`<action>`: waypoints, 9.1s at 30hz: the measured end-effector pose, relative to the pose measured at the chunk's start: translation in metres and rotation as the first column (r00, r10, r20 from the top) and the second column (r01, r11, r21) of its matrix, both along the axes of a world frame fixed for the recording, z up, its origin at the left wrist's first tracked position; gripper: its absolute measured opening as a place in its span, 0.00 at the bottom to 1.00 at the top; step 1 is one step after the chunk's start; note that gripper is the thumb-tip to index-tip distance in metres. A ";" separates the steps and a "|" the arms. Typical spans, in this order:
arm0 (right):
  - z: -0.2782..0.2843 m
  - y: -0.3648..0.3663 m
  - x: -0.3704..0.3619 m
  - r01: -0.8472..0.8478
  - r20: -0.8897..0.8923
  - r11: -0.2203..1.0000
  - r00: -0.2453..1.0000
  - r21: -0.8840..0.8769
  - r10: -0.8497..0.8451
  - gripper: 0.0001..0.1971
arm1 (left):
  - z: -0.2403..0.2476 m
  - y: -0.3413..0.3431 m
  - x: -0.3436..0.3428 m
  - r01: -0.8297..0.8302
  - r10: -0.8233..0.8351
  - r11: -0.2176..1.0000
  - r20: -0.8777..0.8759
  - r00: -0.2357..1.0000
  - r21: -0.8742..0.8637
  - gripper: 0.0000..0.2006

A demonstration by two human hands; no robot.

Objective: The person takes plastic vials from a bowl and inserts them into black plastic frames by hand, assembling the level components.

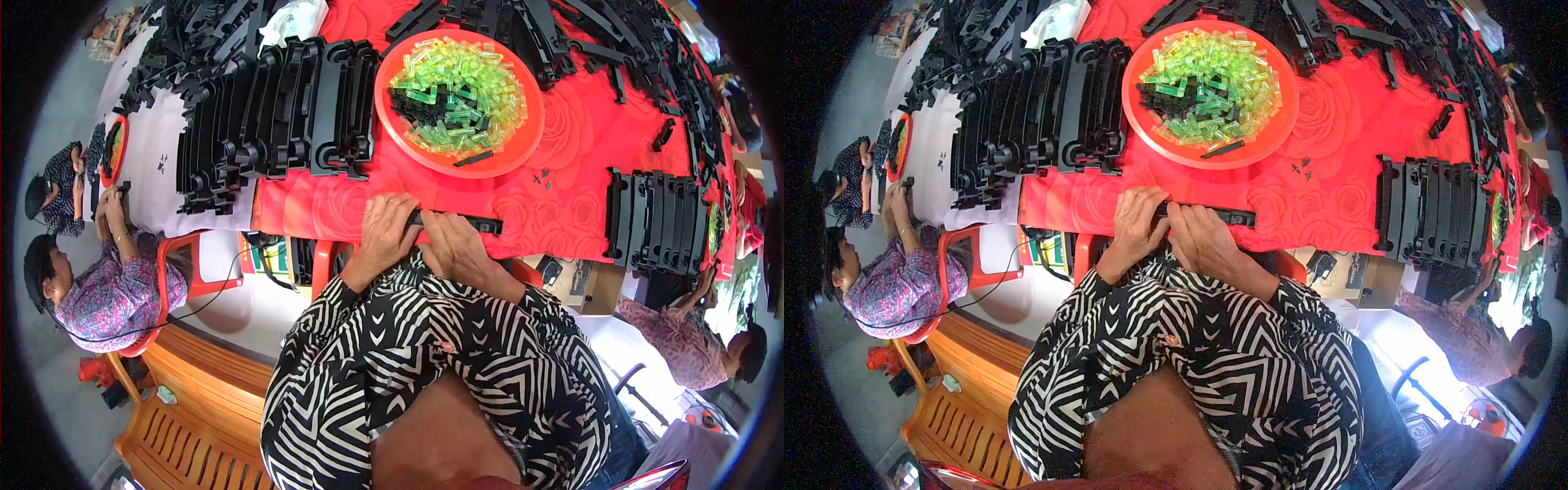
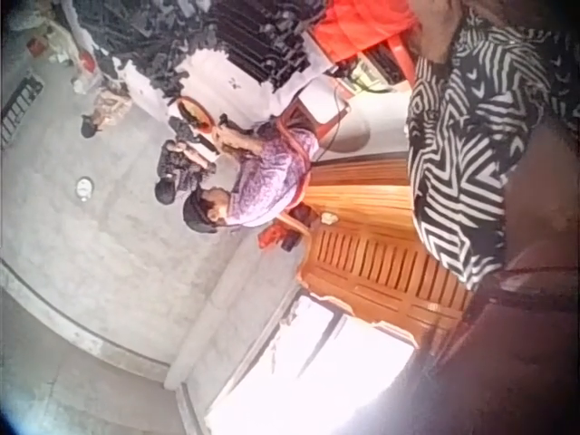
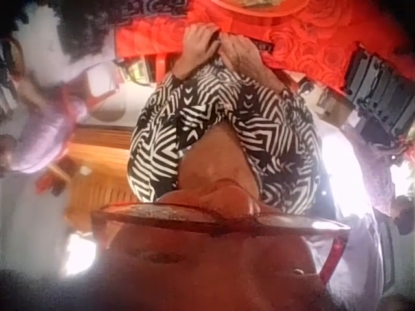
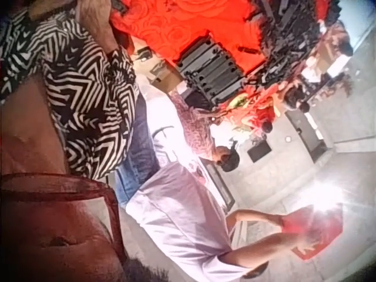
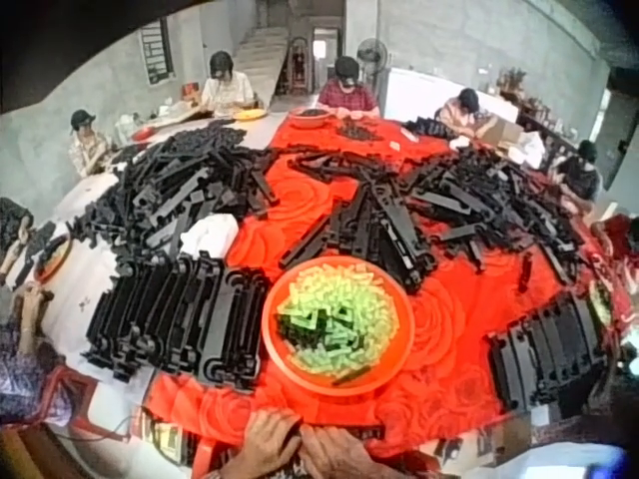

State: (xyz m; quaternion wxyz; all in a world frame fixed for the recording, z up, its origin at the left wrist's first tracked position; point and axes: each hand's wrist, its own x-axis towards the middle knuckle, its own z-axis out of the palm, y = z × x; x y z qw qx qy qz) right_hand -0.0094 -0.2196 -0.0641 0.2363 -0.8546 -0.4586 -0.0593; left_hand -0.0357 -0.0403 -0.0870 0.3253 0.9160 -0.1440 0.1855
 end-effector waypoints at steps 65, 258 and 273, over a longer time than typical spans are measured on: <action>0.043 -0.049 0.100 0.379 -0.061 0.825 0.919 0.420 -0.391 0.06 | 0.003 -0.013 0.010 -0.078 0.075 0.997 0.093 0.993 0.026 0.19; -0.005 -0.055 0.029 0.190 -0.124 0.960 0.978 0.204 -0.168 0.11 | 0.014 -0.045 0.003 -0.116 0.107 0.984 0.067 0.992 0.138 0.13; -0.014 -0.058 0.025 0.234 -0.155 0.928 0.968 0.290 -0.196 0.13 | 0.013 -0.046 0.002 -0.094 0.083 0.980 0.068 0.994 0.173 0.14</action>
